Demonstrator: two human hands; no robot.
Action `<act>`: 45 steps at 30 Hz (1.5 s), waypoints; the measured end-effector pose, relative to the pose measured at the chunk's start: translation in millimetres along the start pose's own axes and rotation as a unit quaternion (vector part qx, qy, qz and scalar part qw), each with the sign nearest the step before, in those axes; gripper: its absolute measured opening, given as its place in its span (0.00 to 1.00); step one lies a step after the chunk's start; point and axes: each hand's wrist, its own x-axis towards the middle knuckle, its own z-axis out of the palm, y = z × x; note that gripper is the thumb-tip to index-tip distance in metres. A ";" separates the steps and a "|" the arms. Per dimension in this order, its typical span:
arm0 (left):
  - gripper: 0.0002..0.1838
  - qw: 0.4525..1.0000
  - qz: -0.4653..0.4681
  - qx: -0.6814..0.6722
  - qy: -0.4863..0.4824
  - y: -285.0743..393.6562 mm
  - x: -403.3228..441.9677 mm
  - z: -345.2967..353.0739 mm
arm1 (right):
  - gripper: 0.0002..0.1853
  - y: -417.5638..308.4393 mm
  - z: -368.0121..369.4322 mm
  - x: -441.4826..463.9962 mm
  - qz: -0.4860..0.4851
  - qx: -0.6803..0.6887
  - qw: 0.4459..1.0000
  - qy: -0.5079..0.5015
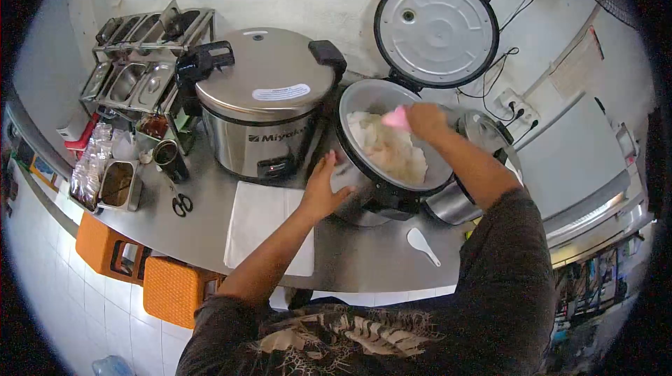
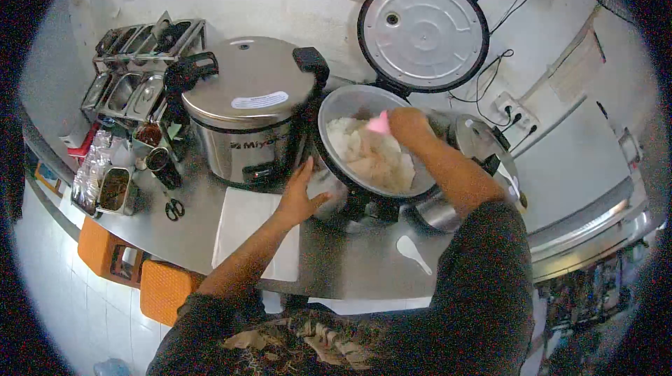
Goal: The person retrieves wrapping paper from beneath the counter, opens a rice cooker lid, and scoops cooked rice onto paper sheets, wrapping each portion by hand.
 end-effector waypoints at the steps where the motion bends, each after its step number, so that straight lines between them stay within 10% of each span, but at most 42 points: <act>1: 0.49 1.000 -0.011 -0.020 -0.010 -7.8 -7.5 -4.3 | 0.16 5.4 -18.8 -5.1 0.033 0.015 0.999 0.023; 6: 0.18 0.978 -0.159 -0.131 -0.043 -28.9 -67.3 -59.3 | 0.24 20.1 -77.3 -85.2 -0.110 -0.002 0.993 -0.040; 9: 0.12 0.973 -0.231 -0.008 0.002 -50.1 -118.7 -110.9 | 0.29 64.9 25.5 -81.2 -0.108 0.105 0.951 0.269; 11: 0.12 0.966 -0.237 0.066 0.084 -64.3 -144.8 -149.1 | 0.26 38.3 -44.1 -140.7 -0.014 0.152 0.988 0.031; 12: 0.11 0.959 -0.227 0.070 0.153 -74.6 -156.3 -165.4 | 0.27 38.8 -36.8 -157.7 -0.029 0.179 0.980 0.084; 16: 0.21 0.918 -0.200 0.125 0.319 -116.9 -153.8 -232.3 | 0.27 23.5 9.4 -206.8 -0.012 0.227 0.911 0.345; 22: 0.56 0.811 -0.121 0.411 0.399 -183.1 -79.8 -317.5 | 0.24 -88.2 9.2 -328.0 0.101 0.681 0.714 0.126; 28: 0.62 0.927 -0.203 0.192 0.251 -225.1 -51.1 -351.9 | 0.23 -249.9 83.2 -370.4 0.268 0.730 0.628 -0.029; 30: 0.59 0.942 -0.175 0.165 0.234 -228.2 -59.2 -358.7 | 0.15 -305.2 141.3 -380.7 0.241 0.799 0.548 0.056; 36: 0.51 0.955 -0.025 0.172 0.240 -96.9 -103.4 -412.2 | 0.27 -367.5 301.1 -392.9 0.305 0.840 0.442 0.084; 39: 0.45 0.975 0.082 0.097 0.183 -11.3 -119.4 -452.3 | 0.28 -359.6 312.2 -376.9 0.333 0.885 0.325 -0.020; 45: 0.39 0.975 0.195 0.082 0.071 110.5 -156.6 -522.5 | 0.29 -384.7 277.9 -309.5 0.293 0.919 0.259 -0.056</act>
